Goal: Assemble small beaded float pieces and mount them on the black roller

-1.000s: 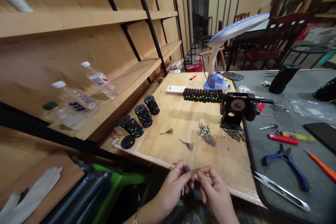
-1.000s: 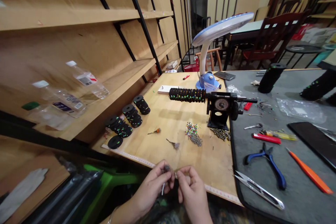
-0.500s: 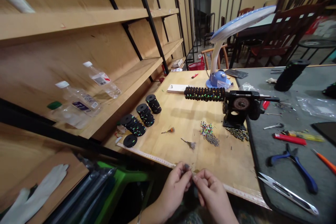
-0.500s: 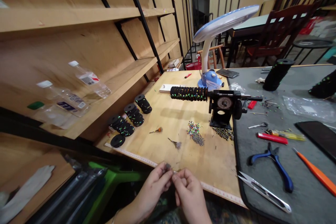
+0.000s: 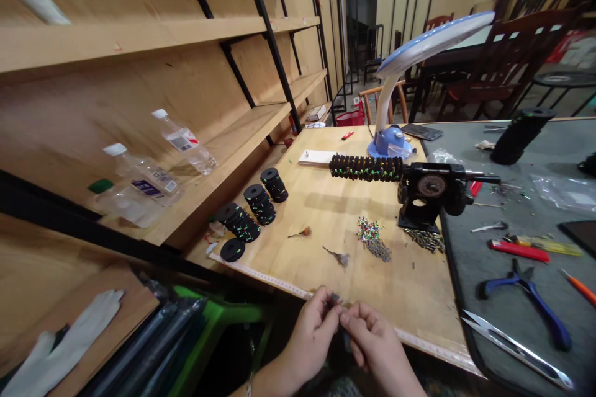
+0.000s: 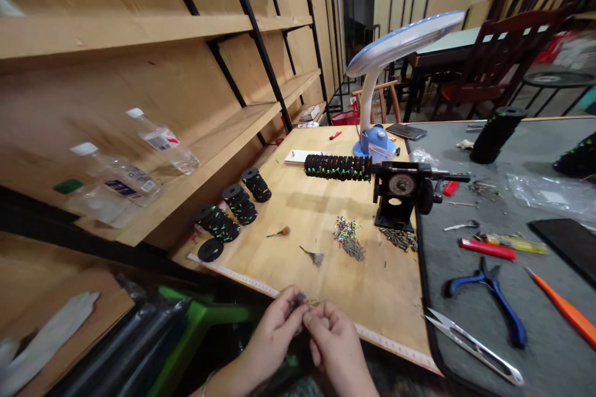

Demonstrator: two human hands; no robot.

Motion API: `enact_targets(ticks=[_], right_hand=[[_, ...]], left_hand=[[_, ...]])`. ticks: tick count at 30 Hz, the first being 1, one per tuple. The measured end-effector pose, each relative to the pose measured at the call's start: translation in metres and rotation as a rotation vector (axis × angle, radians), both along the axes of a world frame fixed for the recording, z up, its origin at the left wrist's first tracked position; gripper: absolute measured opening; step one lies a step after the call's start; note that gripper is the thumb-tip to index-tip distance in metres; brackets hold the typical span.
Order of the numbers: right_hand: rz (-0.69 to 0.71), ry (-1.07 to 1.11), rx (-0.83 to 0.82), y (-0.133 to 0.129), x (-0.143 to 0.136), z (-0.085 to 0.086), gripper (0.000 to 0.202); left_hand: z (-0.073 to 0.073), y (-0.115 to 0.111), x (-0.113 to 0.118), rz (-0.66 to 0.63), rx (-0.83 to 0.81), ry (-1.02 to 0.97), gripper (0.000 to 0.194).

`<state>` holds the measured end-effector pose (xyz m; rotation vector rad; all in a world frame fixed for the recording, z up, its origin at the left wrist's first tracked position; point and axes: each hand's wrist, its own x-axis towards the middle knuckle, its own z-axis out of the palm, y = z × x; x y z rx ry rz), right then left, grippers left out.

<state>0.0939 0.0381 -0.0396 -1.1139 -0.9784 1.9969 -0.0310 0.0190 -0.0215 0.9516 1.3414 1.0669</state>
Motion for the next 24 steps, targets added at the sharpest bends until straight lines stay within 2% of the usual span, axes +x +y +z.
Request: enact_targets(ticks=[9,16,21,24], right_hand=[[-0.016,0.017,-0.022,0.0016,-0.0012,-0.0057,0.054],[-0.037,0.022,-0.015,0.0042,0.0016,-0.0035,0.055],[-0.010,0.011,0.002,0.0086,0.0051,-0.0065,0.056],[0.004,0.015,0.010,0.0087,0.0067,-0.0072,0.055]], left_hand=[[0.0059,0.0004,0.0007,-0.033,0.040,0.069,0.023],[0.0050,-0.0031,-0.0011,-0.069,0.087,0.149,0.021],[0.0064,-0.0042,-0.0033,-0.080,0.123,0.256,0.019],[0.0062,-0.0036,-0.0033,-0.074,0.117,0.253,0.019]])
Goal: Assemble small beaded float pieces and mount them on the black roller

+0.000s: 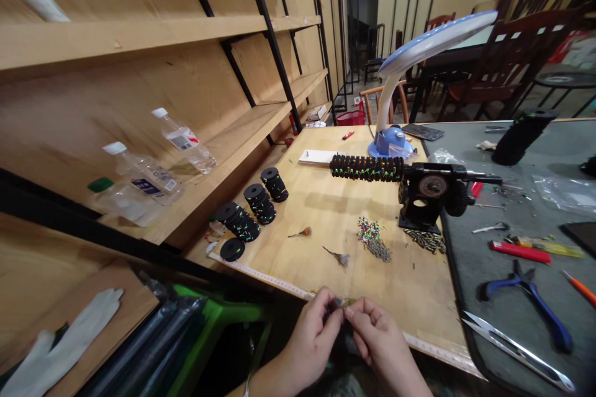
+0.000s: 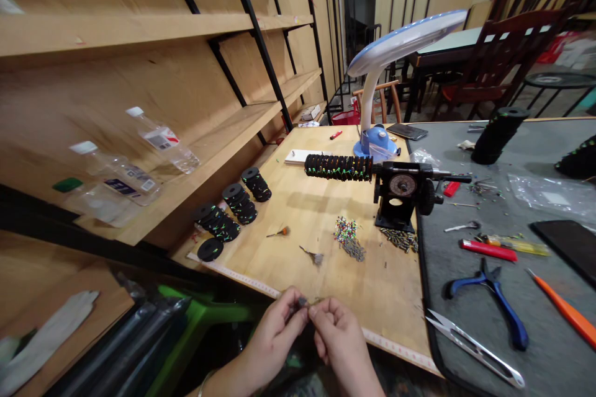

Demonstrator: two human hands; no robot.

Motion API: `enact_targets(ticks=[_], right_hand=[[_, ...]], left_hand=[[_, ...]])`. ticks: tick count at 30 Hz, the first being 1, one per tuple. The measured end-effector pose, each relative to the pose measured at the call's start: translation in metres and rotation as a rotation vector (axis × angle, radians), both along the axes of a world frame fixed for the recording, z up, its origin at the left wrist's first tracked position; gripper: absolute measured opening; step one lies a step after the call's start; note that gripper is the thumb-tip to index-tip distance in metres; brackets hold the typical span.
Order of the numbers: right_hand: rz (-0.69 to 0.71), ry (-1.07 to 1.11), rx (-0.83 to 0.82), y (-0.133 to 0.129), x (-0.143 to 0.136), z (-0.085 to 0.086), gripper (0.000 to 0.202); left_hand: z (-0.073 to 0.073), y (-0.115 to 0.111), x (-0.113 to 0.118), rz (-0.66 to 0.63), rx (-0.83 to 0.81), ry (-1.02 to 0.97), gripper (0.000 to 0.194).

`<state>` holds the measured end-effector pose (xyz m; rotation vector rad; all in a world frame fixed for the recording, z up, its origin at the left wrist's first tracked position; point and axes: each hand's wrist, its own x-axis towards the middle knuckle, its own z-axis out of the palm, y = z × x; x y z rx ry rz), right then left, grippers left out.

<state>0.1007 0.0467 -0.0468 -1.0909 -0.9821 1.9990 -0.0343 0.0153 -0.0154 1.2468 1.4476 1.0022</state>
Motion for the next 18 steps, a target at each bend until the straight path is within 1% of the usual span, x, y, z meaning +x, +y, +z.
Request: enact_targets(ticks=[5,13,18], right_hand=[[0.020,-0.002,-0.002,-0.0055,-0.0007,0.0035,0.053],[0.026,-0.002,-0.002,-0.0071,-0.0026,0.0058,0.053],[0.000,0.005,-0.017,-0.0086,-0.0031,0.0069,0.049]], left_hand=[[-0.0041,0.0030,0.0006,0.024,-0.050,-0.101,0.018],[-0.0048,0.0035,-0.0015,0.032,-0.062,-0.108,0.018],[-0.0061,0.0028,-0.0008,0.024,-0.059,-0.110,0.018]])
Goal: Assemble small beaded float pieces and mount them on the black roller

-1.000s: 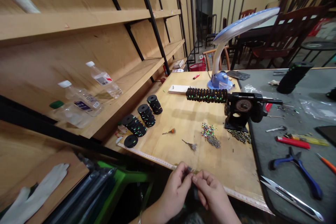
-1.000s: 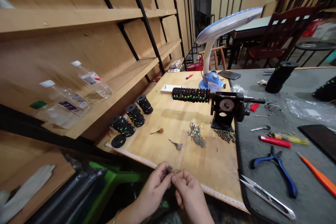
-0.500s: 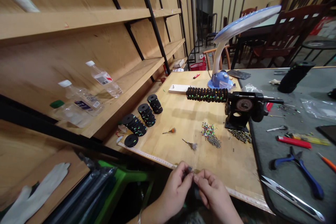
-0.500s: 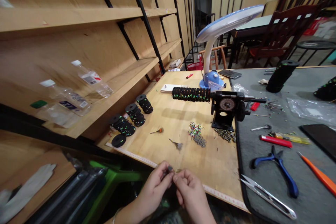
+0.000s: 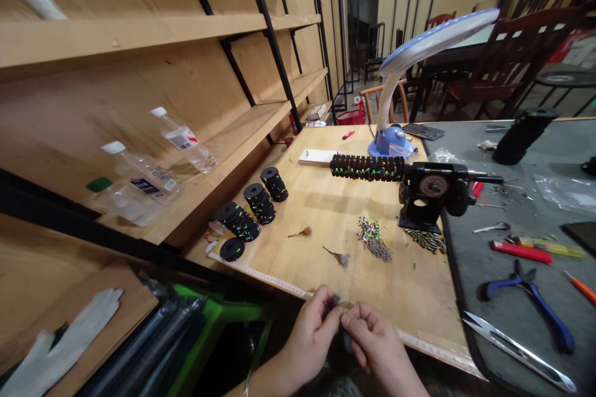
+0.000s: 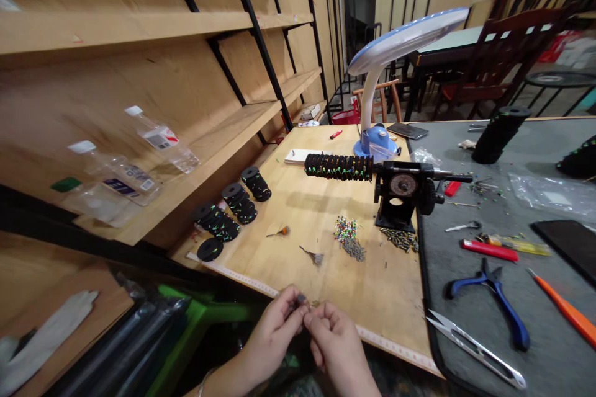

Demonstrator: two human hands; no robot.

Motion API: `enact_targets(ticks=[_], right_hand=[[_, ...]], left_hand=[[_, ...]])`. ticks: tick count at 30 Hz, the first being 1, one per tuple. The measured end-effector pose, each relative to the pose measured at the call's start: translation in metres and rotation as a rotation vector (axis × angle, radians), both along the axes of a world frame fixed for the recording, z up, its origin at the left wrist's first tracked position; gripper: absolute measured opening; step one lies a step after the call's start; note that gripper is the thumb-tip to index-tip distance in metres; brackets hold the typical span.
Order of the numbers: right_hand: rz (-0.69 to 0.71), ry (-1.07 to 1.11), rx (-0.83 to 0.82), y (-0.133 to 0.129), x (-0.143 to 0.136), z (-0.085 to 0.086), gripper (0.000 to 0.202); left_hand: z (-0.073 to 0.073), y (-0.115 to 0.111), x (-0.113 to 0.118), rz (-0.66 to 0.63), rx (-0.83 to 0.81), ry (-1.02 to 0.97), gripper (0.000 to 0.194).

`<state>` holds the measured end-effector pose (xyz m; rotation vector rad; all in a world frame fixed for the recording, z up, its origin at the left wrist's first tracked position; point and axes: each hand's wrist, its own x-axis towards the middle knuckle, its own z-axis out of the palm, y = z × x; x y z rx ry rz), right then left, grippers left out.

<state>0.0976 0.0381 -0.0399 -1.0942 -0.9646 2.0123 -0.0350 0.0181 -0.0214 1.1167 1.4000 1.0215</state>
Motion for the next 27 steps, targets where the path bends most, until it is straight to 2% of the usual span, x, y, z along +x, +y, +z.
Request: enact_targets(ticks=[5,12,18,22,27], right_hand=[[-0.013,0.017,-0.021,0.002,-0.002,-0.003,0.050],[-0.006,-0.009,0.017,0.006,0.001,-0.006,0.052],[0.013,-0.053,0.051,0.007,0.002,0.005,0.055],[0.007,-0.088,0.073,0.009,0.001,0.012,0.058],[0.000,-0.061,0.098,0.009,0.002,0.009,0.058]], left_hand=[[0.001,-0.002,-0.001,-0.012,0.031,0.043,0.019],[0.007,-0.003,-0.003,-0.072,0.078,0.222,0.018],[0.012,-0.005,-0.004,-0.122,0.092,0.326,0.016],[0.019,-0.004,-0.002,-0.152,0.092,0.324,0.017],[0.023,-0.004,-0.001,-0.160,0.100,0.301,0.019]])
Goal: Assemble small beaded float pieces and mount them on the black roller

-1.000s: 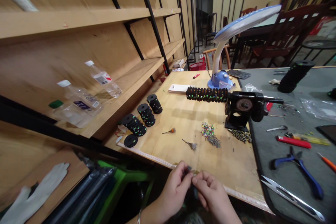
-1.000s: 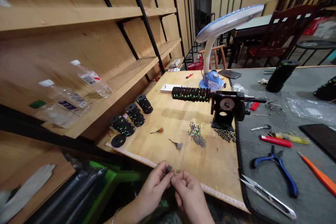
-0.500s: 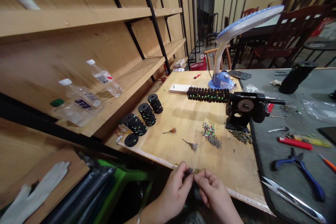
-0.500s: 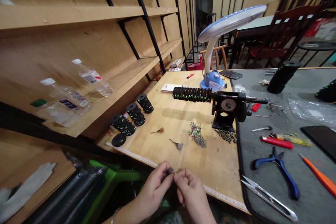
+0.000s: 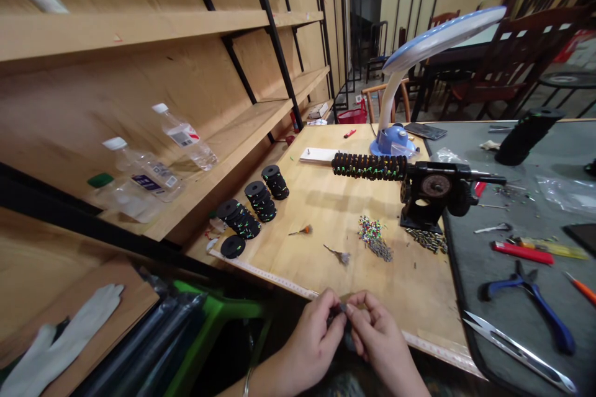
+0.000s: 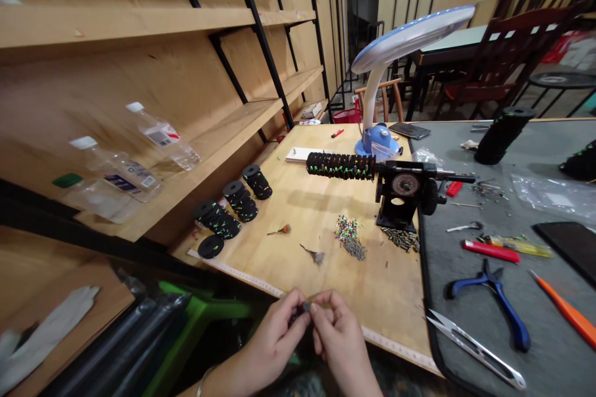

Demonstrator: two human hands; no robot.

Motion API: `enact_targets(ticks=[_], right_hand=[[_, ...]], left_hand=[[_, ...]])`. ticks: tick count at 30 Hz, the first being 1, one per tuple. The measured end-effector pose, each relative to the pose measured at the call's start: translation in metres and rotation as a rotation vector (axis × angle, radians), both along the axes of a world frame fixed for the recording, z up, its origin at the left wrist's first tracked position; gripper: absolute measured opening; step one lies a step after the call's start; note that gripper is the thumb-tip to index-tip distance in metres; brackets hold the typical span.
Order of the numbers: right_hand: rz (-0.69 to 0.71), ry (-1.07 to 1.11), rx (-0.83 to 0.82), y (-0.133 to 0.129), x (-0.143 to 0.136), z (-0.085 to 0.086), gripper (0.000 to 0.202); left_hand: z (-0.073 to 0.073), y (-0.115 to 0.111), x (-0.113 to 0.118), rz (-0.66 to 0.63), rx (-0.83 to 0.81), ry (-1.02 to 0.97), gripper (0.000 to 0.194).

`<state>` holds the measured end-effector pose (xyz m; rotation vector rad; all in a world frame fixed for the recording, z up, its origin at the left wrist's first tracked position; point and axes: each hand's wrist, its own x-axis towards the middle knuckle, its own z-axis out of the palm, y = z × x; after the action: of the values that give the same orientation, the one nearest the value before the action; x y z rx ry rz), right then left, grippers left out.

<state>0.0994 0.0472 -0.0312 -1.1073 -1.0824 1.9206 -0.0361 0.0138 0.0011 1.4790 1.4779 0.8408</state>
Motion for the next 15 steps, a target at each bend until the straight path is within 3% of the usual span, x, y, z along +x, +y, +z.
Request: enact_targets(ticks=[7,15], right_hand=[[-0.124,0.084,-0.044,0.0013,0.0044,-0.0074,0.048],[-0.178,0.078,0.006,0.0007,0.0018,-0.0064,0.050]], left_hand=[[-0.0069,0.0022,0.0005,0.069,-0.087,-0.141,0.020],[-0.0004,0.0053,0.0040,0.104,-0.152,-0.436,0.030]])
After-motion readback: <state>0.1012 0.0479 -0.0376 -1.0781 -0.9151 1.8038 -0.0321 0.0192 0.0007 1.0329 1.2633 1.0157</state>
